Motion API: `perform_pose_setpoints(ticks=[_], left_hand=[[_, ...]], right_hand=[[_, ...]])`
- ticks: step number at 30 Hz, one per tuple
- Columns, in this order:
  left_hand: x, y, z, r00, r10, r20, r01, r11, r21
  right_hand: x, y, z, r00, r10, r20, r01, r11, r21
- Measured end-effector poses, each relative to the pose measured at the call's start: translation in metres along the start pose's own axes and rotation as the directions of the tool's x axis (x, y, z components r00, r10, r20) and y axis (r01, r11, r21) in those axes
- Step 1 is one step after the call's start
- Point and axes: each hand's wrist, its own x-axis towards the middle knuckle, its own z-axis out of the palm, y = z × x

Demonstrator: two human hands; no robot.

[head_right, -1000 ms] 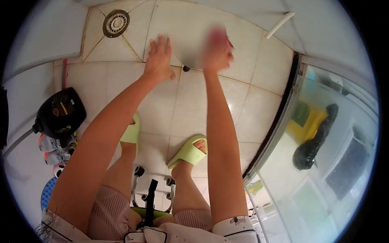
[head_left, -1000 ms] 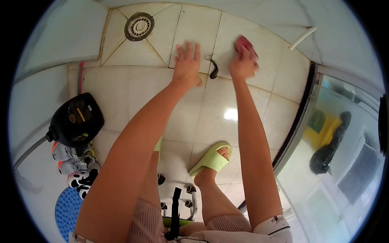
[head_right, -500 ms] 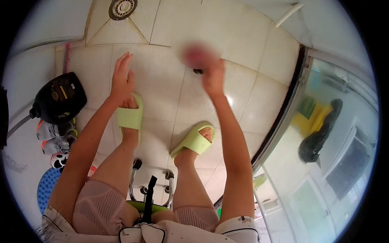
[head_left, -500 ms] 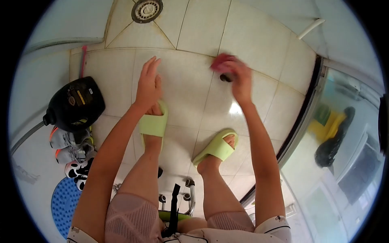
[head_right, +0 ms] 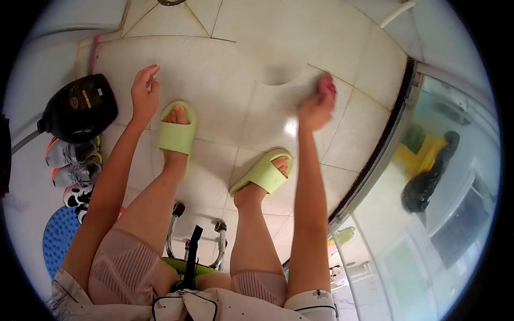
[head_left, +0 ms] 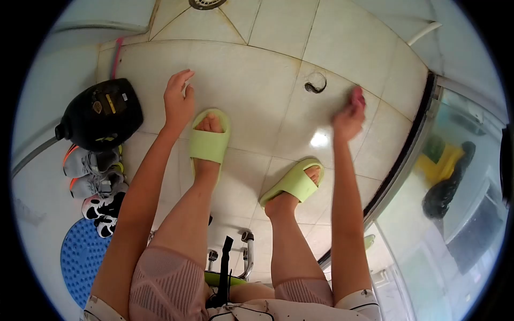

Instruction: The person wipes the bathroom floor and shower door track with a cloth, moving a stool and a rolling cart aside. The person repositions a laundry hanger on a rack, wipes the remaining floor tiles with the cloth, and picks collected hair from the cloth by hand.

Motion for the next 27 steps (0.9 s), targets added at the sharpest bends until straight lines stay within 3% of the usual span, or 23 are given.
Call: perform_pose_setpoints(ticks=[1,4,8,9,11,12,15,16,18,20,22,24,27], left_hand=[[-0.003,-0.01,-0.001,1.0,-0.011,-0.015,0.01,1.0,-0.027],[-0.014,-0.03,-0.006,0.994,-0.069,-0.088,0.059,0.992,-0.109],[-0.028,-0.035,-0.021,0.974,-0.164,-0.158,0.149,0.983,-0.105],[-0.029,-0.038,-0.024,0.971,-0.171,-0.164,0.156,0.982,-0.104],[-0.031,-0.045,-0.027,0.966,-0.188,-0.175,0.172,0.979,-0.106],[-0.031,-0.046,-0.027,0.965,-0.183,-0.188,0.165,0.98,-0.11],[-0.026,-0.048,-0.029,0.957,-0.177,-0.23,0.145,0.978,-0.147],[-0.027,-0.046,-0.028,0.953,-0.189,-0.238,0.15,0.973,-0.174],[-0.03,-0.041,-0.025,0.951,-0.201,-0.234,0.156,0.968,-0.198],[-0.028,-0.034,-0.024,0.956,-0.192,-0.222,0.15,0.97,-0.192],[-0.026,-0.027,-0.023,0.965,-0.165,-0.205,0.128,0.974,-0.185],[-0.023,-0.02,-0.024,0.971,-0.145,-0.19,0.118,0.982,-0.146],[-0.02,-0.008,-0.015,0.981,-0.114,-0.156,0.097,0.988,-0.117]], right_hand=[[-0.014,-0.031,0.015,0.995,0.054,0.08,-0.056,0.998,0.032],[-0.045,-0.155,0.028,0.976,-0.211,0.056,0.182,0.927,0.328],[-0.1,-0.268,0.086,0.931,-0.267,0.249,0.171,0.921,0.35],[-0.114,-0.288,0.094,0.85,-0.382,0.363,0.217,0.882,0.419],[-0.126,-0.323,0.064,0.501,-0.495,0.71,0.348,0.866,0.359],[-0.149,-0.324,0.08,0.518,-0.608,0.602,0.5,0.786,0.363],[-0.148,-0.315,0.055,0.332,-0.733,0.594,0.616,0.645,0.452],[-0.142,-0.302,0.06,0.326,-0.803,0.499,0.715,0.555,0.425],[-0.121,-0.268,0.054,0.28,-0.834,0.475,0.759,0.496,0.423],[-0.087,-0.226,0.031,0.342,-0.797,0.497,0.707,0.567,0.422],[-0.057,-0.174,0.015,0.517,-0.727,0.452,0.644,0.678,0.354],[-0.03,-0.114,-0.003,0.672,-0.648,0.36,0.617,0.758,0.212],[-0.016,-0.021,-0.039,0.857,-0.412,0.31,0.436,0.9,-0.01]])
